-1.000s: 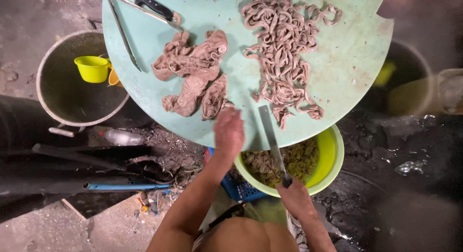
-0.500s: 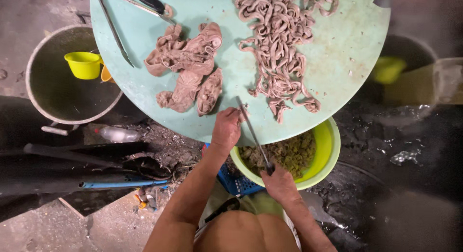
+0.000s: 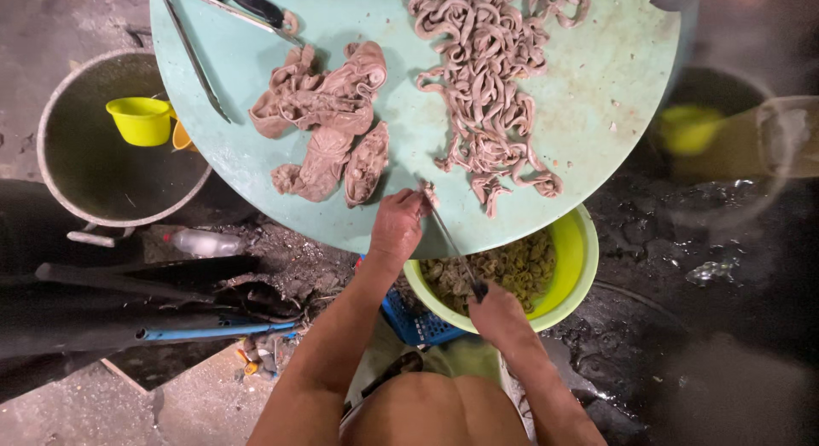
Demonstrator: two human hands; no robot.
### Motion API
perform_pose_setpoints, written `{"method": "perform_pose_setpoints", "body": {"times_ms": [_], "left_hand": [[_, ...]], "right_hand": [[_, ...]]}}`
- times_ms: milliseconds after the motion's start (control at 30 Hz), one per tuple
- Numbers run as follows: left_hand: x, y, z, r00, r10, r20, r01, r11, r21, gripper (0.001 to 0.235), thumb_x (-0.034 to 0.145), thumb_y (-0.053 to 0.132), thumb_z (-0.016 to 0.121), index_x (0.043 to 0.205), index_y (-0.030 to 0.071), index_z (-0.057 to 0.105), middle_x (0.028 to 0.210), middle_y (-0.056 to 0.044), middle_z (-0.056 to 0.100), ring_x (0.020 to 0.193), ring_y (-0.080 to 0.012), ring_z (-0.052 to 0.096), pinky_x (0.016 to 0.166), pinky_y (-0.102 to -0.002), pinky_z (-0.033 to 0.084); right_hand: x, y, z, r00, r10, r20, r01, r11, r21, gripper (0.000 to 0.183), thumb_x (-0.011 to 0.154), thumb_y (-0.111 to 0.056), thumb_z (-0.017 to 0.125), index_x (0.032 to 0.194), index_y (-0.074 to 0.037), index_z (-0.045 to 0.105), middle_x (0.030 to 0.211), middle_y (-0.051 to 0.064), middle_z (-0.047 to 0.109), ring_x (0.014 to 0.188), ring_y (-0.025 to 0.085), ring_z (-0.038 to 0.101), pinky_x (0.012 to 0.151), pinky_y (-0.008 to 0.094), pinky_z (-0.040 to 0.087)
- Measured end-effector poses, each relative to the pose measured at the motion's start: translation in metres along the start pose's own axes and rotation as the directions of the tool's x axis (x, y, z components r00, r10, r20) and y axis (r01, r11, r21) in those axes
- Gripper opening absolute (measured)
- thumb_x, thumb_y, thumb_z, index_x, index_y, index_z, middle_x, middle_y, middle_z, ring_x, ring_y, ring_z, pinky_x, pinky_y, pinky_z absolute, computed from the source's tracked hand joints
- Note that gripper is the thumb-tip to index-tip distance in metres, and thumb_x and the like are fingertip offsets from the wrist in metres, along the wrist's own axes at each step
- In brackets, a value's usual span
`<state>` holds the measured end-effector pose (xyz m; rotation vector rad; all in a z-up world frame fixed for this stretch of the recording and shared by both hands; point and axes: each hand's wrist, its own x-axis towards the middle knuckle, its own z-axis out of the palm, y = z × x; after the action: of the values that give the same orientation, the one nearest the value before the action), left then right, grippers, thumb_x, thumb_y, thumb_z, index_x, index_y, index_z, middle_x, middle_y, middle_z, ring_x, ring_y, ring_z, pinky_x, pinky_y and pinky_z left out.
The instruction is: The person slices pieces of cooked offal on a large round cutting board using a cleaver and places the sliced pieces into a bucket.
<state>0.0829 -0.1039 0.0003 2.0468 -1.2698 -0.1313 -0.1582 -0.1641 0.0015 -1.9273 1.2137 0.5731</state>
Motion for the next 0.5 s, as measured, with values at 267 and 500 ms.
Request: {"method": "perform_pose_setpoints", "body": {"times_ms": [267,500], "left_hand": [[-0.005,-0.008,0.001,0.996,-0.08,-0.05,0.072,0.987,-0.143,0.018,0.077,-0.006,0.063,0.083,0.008,0.071,0.083,-0.011,0.068,0.084,-0.0335,0.067,0.077,-0.046,0.056],[-0.002,-0.013,0.005,0.989,-0.041,-0.141,0.031,0.997,-0.069,0.015,0.071,-0.006,0.065,0.08,0.005,0.067,0.086,-0.016,0.067,0.089,-0.0393,0.065,0.08,-0.048,0.054]], "right_hand": [[0.022,-0.053,-0.025,1.0,-0.006,0.017,0.003,0.993,0.12,0.046,0.089,-0.035,0.063,0.12,-0.002,0.063,0.11,0.029,0.07,0.106,0.047,0.067,0.093,0.054,0.053],[-0.034,-0.017,-0.005,0.999,0.05,-0.014,-0.049,0.998,0.028,0.043,0.089,-0.037,0.062,0.12,-0.008,0.065,0.11,0.028,0.069,0.108,0.05,0.064,0.096,0.055,0.05]]}}
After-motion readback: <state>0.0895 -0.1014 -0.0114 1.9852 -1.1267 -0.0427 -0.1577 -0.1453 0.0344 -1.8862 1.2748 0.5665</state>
